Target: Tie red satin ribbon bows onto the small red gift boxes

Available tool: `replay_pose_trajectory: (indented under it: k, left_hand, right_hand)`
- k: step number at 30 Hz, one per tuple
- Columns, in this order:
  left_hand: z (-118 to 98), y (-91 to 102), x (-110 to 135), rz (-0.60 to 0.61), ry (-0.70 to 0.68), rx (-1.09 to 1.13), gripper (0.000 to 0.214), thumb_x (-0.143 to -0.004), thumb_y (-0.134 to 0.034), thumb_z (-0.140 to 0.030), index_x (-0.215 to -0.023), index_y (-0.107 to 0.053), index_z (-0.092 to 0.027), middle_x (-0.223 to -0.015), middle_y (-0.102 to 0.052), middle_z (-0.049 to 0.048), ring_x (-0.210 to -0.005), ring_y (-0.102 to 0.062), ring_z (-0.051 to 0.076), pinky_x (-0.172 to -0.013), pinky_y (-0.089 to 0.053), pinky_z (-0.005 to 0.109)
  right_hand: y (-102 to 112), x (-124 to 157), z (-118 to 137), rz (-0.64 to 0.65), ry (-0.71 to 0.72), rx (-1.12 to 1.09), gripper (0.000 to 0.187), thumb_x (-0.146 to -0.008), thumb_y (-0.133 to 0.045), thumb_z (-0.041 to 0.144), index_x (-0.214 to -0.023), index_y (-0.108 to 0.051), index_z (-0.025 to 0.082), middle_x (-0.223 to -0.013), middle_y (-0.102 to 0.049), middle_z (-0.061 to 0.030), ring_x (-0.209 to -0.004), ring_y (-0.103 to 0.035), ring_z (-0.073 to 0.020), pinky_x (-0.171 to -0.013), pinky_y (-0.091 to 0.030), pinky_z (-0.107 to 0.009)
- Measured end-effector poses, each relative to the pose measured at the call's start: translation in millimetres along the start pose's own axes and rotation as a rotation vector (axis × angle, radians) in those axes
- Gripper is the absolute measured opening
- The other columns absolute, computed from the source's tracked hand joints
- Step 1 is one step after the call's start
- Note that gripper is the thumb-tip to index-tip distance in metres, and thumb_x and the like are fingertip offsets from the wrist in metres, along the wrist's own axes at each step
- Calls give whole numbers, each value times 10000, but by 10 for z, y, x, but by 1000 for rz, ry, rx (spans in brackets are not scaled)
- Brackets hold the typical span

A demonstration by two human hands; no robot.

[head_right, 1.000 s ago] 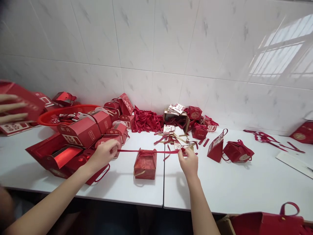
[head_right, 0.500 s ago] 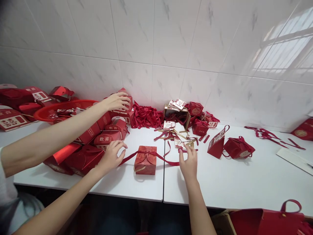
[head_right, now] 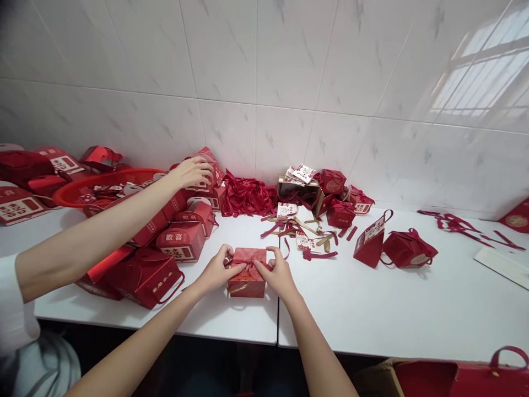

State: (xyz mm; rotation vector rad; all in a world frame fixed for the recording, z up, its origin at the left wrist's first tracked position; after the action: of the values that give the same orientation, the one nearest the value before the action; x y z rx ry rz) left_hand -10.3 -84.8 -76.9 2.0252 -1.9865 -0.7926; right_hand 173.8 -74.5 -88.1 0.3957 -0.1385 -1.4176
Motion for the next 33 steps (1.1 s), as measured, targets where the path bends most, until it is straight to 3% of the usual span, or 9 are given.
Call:
replay_pose_trajectory:
  k: [4, 9, 13, 15, 17, 20, 24, 28, 33]
  left_hand:
    - [-13, 166, -40, 91, 55, -41, 290, -749, -580, -437, -810, -398, -219, -605, -425, -80, -569, -438, 116, -568, -347, 224]
    - [-12, 414, -144, 340, 147, -71, 184, -740, -537, -376, -792, -542, -200, -572, -498, -46, -533, -455, 127, -511, -333, 220]
    - [-67, 414, -115, 701, 236, -26, 218, -639, -657, -384, -661, -658, -166, -532, -542, -18, -428, -398, 92, -410, -268, 203]
    - [-141, 342, -69, 770, 244, 45, 309, -698, -623, -455, -754, -700, -160, -528, -508, -25, -418, -347, 74, -413, -242, 200]
    - [-222, 244, -28, 706, 219, 148, 412, -791, -524, -514, -891, -707, -159, -531, -461, -35, -438, -321, 73, -435, -243, 203]
    - [-328, 116, 38, 452, 81, 190, 410, -860, -455, -472, -974, -700, -164, -601, -501, -10, -547, -422, 111, -517, -344, 223]
    - [-441, 18, 181, 169, -133, -198, 289, -878, -434, -288, -965, -702, -222, -735, -533, 20, -677, -525, 152, -625, -407, 249]
    - [-504, -42, 265, 64, -193, -488, 282, -873, -423, -217, -987, -679, -251, -811, -557, 33, -686, -568, 157, -586, -410, 247]
    - [-491, -77, 271, -1, -202, -573, 278, -864, -446, -208, -1046, -652, -249, -880, -578, 40, -686, -598, 158, -557, -434, 249]
  right_hand:
    - [160, -11, 47, 67, 64, -70, 314, -742, -623, 426, -848, -409, 223, -522, -306, 120, -455, -315, -84, -464, -257, -203]
    - [343, 50, 275, 177, 303, 334, 241, -749, -542, 187, -554, -401, 193, -644, -431, 27, -584, -435, -107, -563, -340, -235]
    - [344, 76, 343, -46, 316, 547, 260, -773, -524, 177, -515, -497, 187, -674, -439, 2, -552, -436, -109, -542, -339, -250]
    - [291, 96, 370, -170, 380, 498, 272, -807, -526, 215, -537, -546, 188, -669, -433, -3, -562, -444, -116, -548, -356, -255]
    - [221, 122, 394, -236, 468, 397, 251, -824, -528, 231, -586, -596, 188, -675, -436, -7, -592, -464, -126, -570, -382, -258]
    - [114, 142, 409, -208, 504, 278, 230, -828, -537, 224, -622, -635, 187, -673, -443, -8, -602, -472, -130, -572, -399, -259]
    - [18, 126, 416, -88, 395, 175, 245, -808, -567, 217, -574, -635, 193, -648, -453, -2, -583, -471, -128, -553, -406, -260]
    - [-25, 100, 415, -46, 280, 126, 199, -768, -593, 202, -580, -660, 202, -647, -481, -5, -597, -496, -140, -574, -422, -274]
    - [-60, 79, 388, -38, 145, 85, 138, -710, -601, 178, -590, -668, 195, -668, -515, -13, -616, -515, -146, -603, -432, -286]
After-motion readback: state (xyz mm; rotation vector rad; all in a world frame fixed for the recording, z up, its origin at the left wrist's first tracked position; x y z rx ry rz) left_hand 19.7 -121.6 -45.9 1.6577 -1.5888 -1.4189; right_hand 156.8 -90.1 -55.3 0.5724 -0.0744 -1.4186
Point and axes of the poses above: each hand's wrist, its own x-axis away from the middle knuckle, its own y-axis out of the back of the hand, z = x × y, the point moved 4 cm from there along -x, towards the middle knuckle
